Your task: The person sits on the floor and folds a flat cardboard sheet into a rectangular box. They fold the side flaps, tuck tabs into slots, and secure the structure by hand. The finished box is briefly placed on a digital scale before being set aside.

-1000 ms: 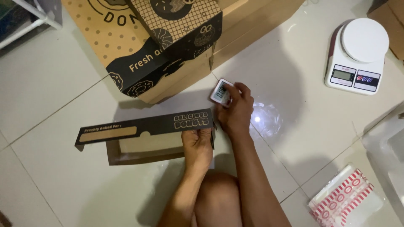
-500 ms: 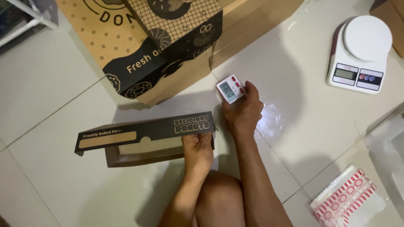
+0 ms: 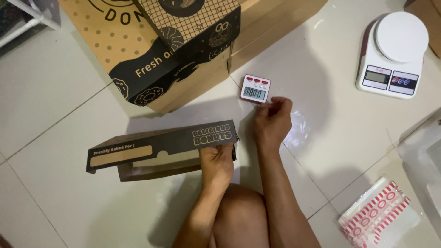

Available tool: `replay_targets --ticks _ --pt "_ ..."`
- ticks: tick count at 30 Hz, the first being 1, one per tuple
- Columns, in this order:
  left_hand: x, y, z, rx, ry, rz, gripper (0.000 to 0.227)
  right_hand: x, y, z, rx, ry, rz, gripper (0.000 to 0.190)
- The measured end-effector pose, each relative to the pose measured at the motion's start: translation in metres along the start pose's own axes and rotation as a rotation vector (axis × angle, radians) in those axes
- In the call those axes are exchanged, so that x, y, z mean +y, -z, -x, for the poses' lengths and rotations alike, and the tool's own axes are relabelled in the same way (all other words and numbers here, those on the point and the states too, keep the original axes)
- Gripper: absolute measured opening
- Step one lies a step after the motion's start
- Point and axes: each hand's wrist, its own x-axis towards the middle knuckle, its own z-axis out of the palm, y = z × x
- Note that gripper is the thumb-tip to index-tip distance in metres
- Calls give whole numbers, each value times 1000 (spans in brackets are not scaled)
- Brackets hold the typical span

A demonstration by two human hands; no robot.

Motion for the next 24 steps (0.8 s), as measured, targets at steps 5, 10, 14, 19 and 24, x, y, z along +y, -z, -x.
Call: replay_targets --ticks 5,10,14,19,24 --pt "-69 29 -11 -16 -12 -154 45 -30 34 28 -230 121 -386 6" --pt "-10 6 -5 -14 33 -186 44 -29 30 39 -646 182 -441 13" --pt "-65 35 -7 19 117 -197 43 -10 11 7 -271 344 -235 32" --pt "-67 35 -7 13 151 -245 40 -10 1 -8 -206 461 -54 79" --pt "-94 50 -3 -10 106 -196 39 0 -8 -16 -190 475 25 77"
